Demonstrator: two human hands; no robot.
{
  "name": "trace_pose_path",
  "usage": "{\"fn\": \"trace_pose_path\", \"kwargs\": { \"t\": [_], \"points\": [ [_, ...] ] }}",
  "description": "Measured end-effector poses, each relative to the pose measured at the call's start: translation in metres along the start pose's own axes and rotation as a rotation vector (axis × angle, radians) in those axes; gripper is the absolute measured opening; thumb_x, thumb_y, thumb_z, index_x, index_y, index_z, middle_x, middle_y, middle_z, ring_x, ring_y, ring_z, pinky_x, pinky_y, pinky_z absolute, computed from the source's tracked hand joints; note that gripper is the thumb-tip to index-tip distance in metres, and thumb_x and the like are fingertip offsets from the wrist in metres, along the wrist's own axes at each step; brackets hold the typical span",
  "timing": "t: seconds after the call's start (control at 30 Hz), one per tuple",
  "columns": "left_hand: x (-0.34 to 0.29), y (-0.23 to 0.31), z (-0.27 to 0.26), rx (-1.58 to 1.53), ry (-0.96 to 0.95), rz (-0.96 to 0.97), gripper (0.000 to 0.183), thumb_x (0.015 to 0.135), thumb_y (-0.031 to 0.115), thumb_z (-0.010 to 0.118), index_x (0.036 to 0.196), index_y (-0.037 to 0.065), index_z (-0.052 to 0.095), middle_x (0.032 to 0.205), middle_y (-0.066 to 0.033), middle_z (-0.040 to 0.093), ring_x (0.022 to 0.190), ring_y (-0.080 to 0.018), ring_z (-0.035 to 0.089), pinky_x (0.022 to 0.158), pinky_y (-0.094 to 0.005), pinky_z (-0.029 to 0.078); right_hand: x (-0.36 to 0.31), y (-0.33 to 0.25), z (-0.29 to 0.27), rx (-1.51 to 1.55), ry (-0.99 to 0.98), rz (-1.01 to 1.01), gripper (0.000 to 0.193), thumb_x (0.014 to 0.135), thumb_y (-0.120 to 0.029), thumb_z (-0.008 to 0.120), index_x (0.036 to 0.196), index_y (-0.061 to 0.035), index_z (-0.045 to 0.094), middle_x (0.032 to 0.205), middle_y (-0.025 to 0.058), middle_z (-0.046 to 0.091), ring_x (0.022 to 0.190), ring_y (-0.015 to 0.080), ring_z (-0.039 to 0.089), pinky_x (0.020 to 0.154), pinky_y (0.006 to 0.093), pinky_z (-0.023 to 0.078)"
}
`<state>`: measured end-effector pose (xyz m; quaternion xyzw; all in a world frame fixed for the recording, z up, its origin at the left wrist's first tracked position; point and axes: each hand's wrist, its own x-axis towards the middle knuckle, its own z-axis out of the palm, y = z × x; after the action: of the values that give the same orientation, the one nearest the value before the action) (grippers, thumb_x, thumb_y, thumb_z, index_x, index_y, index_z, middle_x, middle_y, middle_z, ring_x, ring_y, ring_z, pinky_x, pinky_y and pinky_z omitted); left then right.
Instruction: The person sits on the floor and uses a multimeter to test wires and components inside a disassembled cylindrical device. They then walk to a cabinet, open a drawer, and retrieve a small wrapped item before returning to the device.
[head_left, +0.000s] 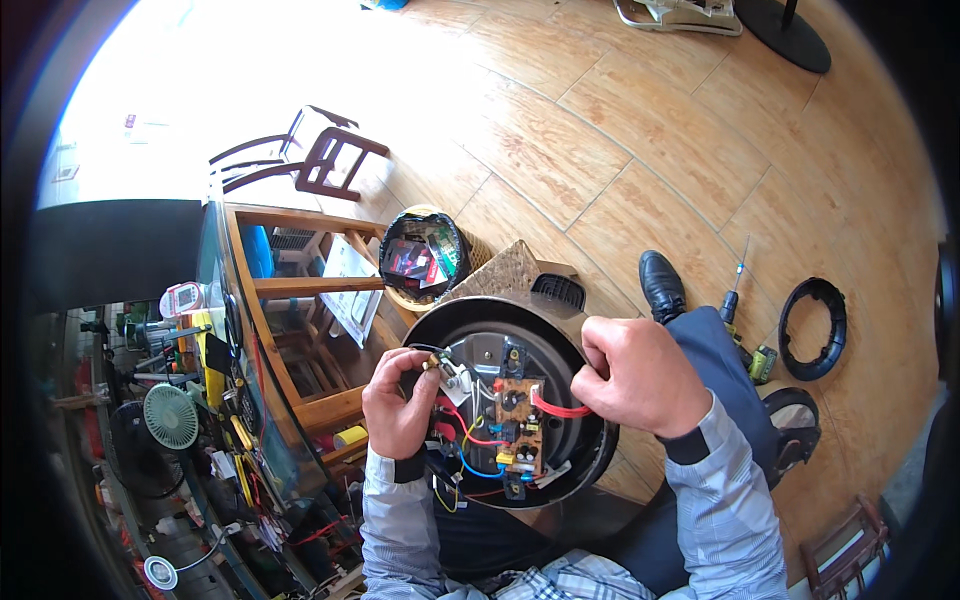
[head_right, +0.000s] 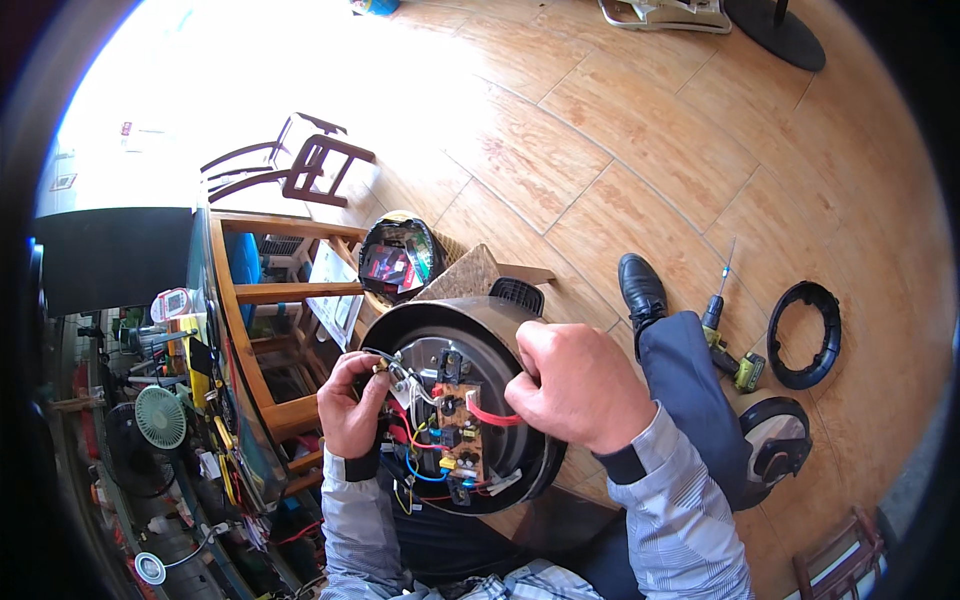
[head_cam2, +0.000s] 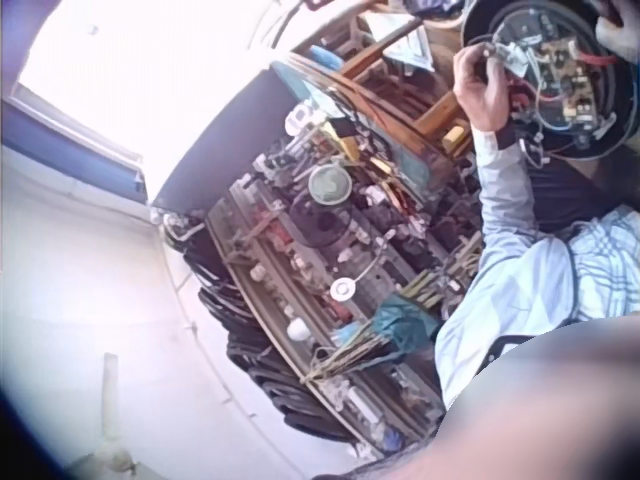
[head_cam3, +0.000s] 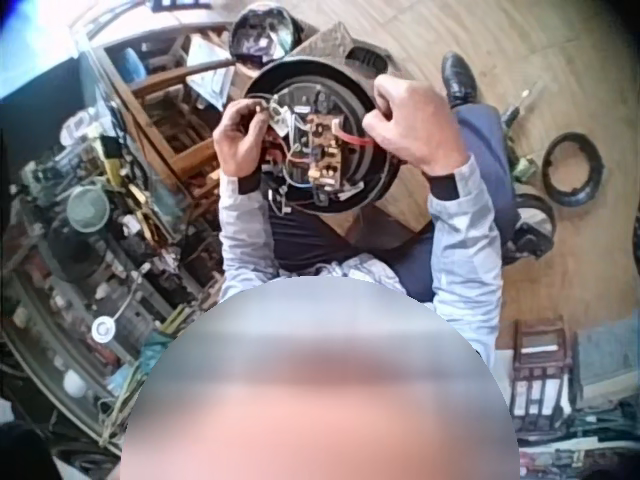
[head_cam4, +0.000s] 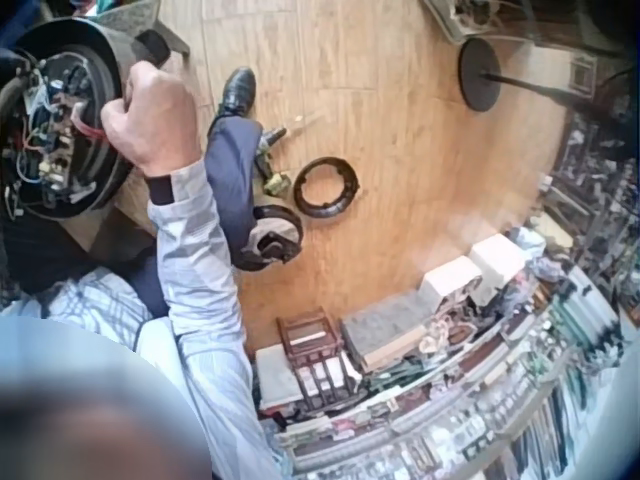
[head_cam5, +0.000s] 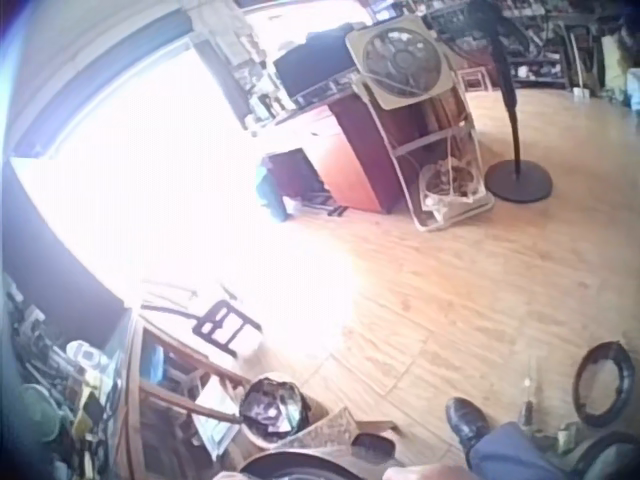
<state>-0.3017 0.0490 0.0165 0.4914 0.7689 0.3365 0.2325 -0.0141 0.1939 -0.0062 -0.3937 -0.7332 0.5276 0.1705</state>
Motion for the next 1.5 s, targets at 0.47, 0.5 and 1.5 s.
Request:
{"fn": "trace_pose_path", "kwargs": {
  "t": [0.47,0.5,1.5],
  "points": [
    [0.016,0.000,-0.003,-0.012,-0.127,0.089,0.021,0.088,-0.004,0.073,0.109,-0.003,0.068,0.113,-0.0125,0.066,0.103,-0.0202,0.064,0.093,-0.0325,0.051,-0.022,-0.014,-0.004,-0.216,-0.082,-0.019,0.015,0.088,-0.014,0.072,0.086,-0.0028,0.062,0.076,0.0162,0.070,0.072,0.0310,0.075,0.067,0.0407,0.061],
    [0.017,0.000,-0.003,-0.013,-0.140,0.091,0.021,0.088,-0.004,0.072,0.109,-0.003,0.068,0.113,-0.0129,0.066,0.103,-0.0204,0.065,0.093,-0.0330,0.051,-0.024,-0.015,-0.004,-0.224,-0.073,-0.011,0.015,0.087,-0.014,0.072,0.086,-0.0026,0.061,0.076,0.0160,0.069,0.072,0.0303,0.074,0.067,0.0404,0.061],
    [0.009,0.004,0.003,-0.393,-0.103,-0.160,0.040,0.091,0.000,0.077,0.123,0.003,0.051,0.118,-0.0102,0.063,0.113,-0.0219,0.061,0.107,-0.0377,0.047,-0.044,-0.032,-0.002,-0.461,0.000,0.067,0.011,0.086,-0.014,0.063,0.083,-0.0115,0.052,0.082,0.0072,0.053,0.079,0.0232,0.060,0.069,0.0364,0.052]
  ]
}}
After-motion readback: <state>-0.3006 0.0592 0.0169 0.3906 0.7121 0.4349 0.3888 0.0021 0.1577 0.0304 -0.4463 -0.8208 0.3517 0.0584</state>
